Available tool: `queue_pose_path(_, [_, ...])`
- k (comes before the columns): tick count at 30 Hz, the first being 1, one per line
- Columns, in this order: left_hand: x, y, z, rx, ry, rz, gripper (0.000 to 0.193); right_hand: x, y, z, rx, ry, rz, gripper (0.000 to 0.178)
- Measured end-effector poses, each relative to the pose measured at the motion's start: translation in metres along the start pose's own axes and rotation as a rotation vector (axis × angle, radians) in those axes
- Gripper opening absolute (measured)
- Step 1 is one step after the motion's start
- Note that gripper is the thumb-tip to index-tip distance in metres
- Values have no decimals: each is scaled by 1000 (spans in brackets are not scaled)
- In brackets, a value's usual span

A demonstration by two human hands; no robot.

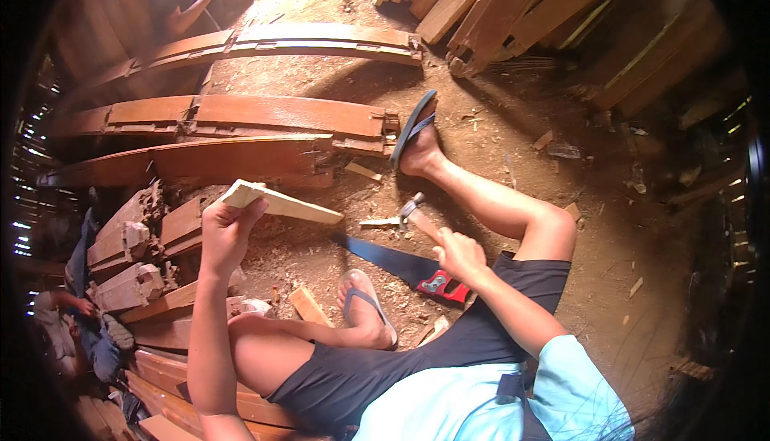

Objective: The person sits on the floor in a workshop and uses a chisel and hammer to shape a small wooden piece. They then use a hand saw to cut a longer wooden plank and continue to refine the wood with the chisel.

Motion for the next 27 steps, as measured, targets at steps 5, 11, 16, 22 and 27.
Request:
queue_pose_path(5, [-3, 8, 18, 102, -67, 44, 15, 2, -1, 13, 25, -77, -42, 38])
queue_pose_path(11, [-24, 16, 82, 415, -316, 21, 19, 3, -20, 13, -29, -100, -198, 33])
queue_pose_path(16, [-66, 62, 103, 247, -375, 319, 22, 0, -32, 17, -42, -114, -278, 36])
queue_pose_path(22, [-50, 18, 132, 750, -522, 149, 25, 3, -20, 14, -72, -109, -179, 35])
queue_pose_path(27, [-2, -20, 28, 999, -324, -188, 17, 0, -12, 22, -10, -197, -185, 33])
Point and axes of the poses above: each hand's wrist, its own x-axis towards the middle knuckle, its own y-axis out of the back of the hand, z = x × y, the point moved 9 cm from there along x, towards the middle knuckle, and after that the axes turned 11 degrees about -z, right-handed, at the moved point
